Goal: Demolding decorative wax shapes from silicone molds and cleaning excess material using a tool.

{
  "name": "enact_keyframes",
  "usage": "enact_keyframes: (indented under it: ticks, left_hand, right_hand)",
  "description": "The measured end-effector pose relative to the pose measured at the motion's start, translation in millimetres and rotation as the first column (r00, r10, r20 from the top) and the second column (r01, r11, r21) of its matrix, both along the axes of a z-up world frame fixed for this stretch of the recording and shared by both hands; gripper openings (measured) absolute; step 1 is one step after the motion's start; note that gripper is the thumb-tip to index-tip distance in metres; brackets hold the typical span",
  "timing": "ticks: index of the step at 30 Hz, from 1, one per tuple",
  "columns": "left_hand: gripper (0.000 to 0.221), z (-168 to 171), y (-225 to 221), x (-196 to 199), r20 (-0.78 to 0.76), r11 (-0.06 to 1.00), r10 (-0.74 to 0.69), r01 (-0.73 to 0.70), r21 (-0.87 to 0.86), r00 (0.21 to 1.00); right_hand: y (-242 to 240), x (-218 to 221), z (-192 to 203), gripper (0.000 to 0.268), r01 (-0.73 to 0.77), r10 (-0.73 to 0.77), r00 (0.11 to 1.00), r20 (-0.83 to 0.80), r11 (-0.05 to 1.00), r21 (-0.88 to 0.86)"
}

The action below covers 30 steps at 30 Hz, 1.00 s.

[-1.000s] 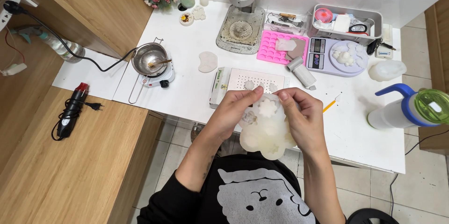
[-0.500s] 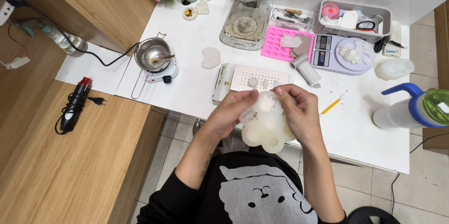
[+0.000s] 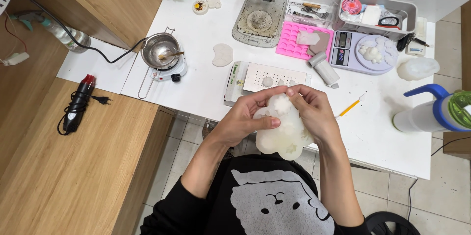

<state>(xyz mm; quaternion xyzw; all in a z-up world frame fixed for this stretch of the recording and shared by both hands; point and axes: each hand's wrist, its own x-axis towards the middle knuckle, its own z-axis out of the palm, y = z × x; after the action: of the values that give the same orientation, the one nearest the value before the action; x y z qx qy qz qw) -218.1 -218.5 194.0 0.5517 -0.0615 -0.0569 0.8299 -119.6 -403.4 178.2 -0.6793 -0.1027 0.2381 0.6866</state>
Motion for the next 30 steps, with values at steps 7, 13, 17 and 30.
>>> enact_keyframes:
  ticks: [7,13,17,30]
  left_hand:
    - [0.073,-6.6,6.0,4.2,-0.098,0.997,0.017,-0.024,-0.079,0.995]
    - [0.07,-5.9,11.2,5.6,-0.126,0.997,0.016,-0.024,-0.066,0.992]
    - [0.078,-7.0,11.1,2.4,-0.096,0.997,0.004,-0.012,-0.079,0.995]
    - [0.079,-4.6,10.8,0.1,-0.049,0.986,0.163,-0.162,0.029,0.985]
  right_hand:
    - [9.5,-22.5,25.7,0.014,0.217,-0.095,0.738,0.668,0.971,-0.102]
    - [8.1,-40.2,53.6,0.034,0.19,0.13,0.305,0.944,0.963,-0.194]
    - [8.5,-44.4,62.8,0.036,0.138,0.217,0.527,0.822,0.932,-0.334]
    - [10.7,-25.4,34.4,0.046,-0.094,0.196,0.888,0.417,0.963,-0.252]
